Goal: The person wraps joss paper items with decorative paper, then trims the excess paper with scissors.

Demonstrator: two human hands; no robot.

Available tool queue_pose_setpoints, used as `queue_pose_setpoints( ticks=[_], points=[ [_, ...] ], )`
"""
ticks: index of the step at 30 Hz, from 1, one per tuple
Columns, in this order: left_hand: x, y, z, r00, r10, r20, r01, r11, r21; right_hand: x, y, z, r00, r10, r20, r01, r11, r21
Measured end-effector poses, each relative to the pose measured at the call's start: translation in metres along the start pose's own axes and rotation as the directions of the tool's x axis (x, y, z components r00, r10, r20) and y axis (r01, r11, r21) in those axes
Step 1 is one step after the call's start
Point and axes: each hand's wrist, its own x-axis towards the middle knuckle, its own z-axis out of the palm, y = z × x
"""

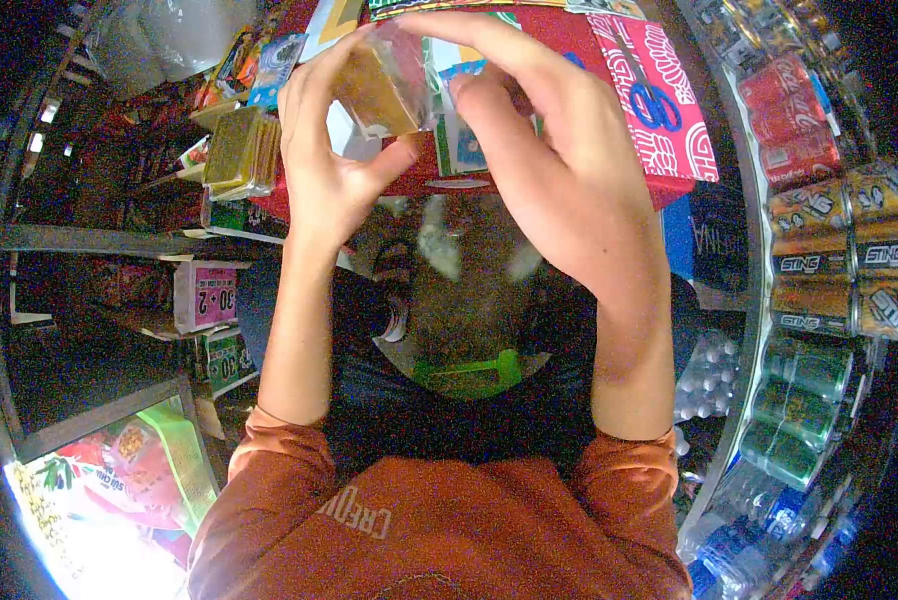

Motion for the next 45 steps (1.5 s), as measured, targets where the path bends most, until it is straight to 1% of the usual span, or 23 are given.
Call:
queue_pose_setpoints(
  ticks=[1,3,8,10,11,15,18,22,23,25,26,29,32,36,39,42,45],
  points=[
    [0.0,0.0,0.0,1.0,-0.001,-0.007,0.001,1.0,-0.006,0.0,-0.001,0.0,1.0,0.012,0.007,-0.012,1.0,0.021],
    [0.0,-0.001,-0.001,1.0,-0.003,0.007,0.002,1.0,0.009,0.002,0.012,0.002,0.988,-0.156,-0.007,0.156,0.987,0.046],
    [-0.001,0.002,0.0,1.0,-0.006,0.012,0.006,1.0,0.01,-0.001,0.0,-0.003,1.0,0.007,0.0,-0.007,1.0,0.0],
    [-0.001,0.002,-0.001,1.0,-0.014,0.005,0.014,1.0,0.007,0.0,-0.003,-0.004,1.0,0.007,0.016,-0.007,1.0,-0.013],
    [0.0,0.001,-0.001,1.0,-0.011,0.012,0.011,1.0,0.009,0.001,0.0,-0.004,0.999,-0.024,0.023,0.025,1.0,-0.007],
    [-0.002,0.003,0.0,0.999,-0.003,0.037,0.003,1.0,0.014,-0.001,0.015,0.001,0.997,-0.074,-0.011,0.073,0.997,-0.034],
    [-0.003,0.004,0.003,0.999,0.004,0.032,-0.004,1.0,-0.004,0.002,0.017,0.005,0.995,-0.075,-0.063,0.078,0.996,0.048],
    [-0.001,0.002,0.002,1.0,0.01,0.023,-0.01,1.0,-0.017,0.005,0.014,0.001,0.999,-0.049,0.004,0.047,0.966,0.255],
    [-0.001,0.002,0.002,1.0,0.014,0.025,-0.013,1.0,-0.008,0.005,0.014,-0.003,0.999,-0.034,0.032,0.024,0.958,0.285],
    [-0.002,0.001,0.001,0.999,0.019,0.031,-0.019,1.0,0.011,0.006,0.016,-0.003,0.999,-0.037,0.03,0.026,0.954,0.298],
    [-0.003,0.001,0.001,0.999,0.02,0.03,-0.021,1.0,0.013,0.006,0.02,0.001,0.998,-0.055,-0.003,0.053,0.958,0.281],
    [-0.004,0.003,0.003,0.999,0.022,0.032,-0.023,1.0,0.013,0.004,0.022,0.008,0.997,-0.026,-0.067,0.042,0.967,0.251],
    [-0.004,0.005,0.004,0.999,0.018,0.034,-0.018,1.0,0.0,0.002,0.011,0.005,0.998,0.032,-0.049,-0.021,0.977,0.214],
    [-0.004,0.006,0.005,0.999,0.02,0.03,-0.019,0.999,-0.037,0.002,0.02,-0.001,1.0,0.019,0.006,-0.02,0.999,0.046],
    [-0.005,0.006,0.006,0.999,0.017,0.028,-0.015,0.999,-0.052,0.005,0.018,-0.006,0.996,0.086,0.036,-0.083,0.994,-0.073],
    [-0.005,0.004,0.006,0.999,0.014,0.031,-0.013,0.998,-0.055,0.003,0.02,0.0,0.997,0.033,0.067,-0.044,0.983,0.176],
    [-0.005,0.006,0.004,0.999,0.003,0.046,-0.002,1.0,-0.021,0.002,0.025,0.006,0.999,0.031,0.023,-0.035,0.975,0.218]
  ],
)
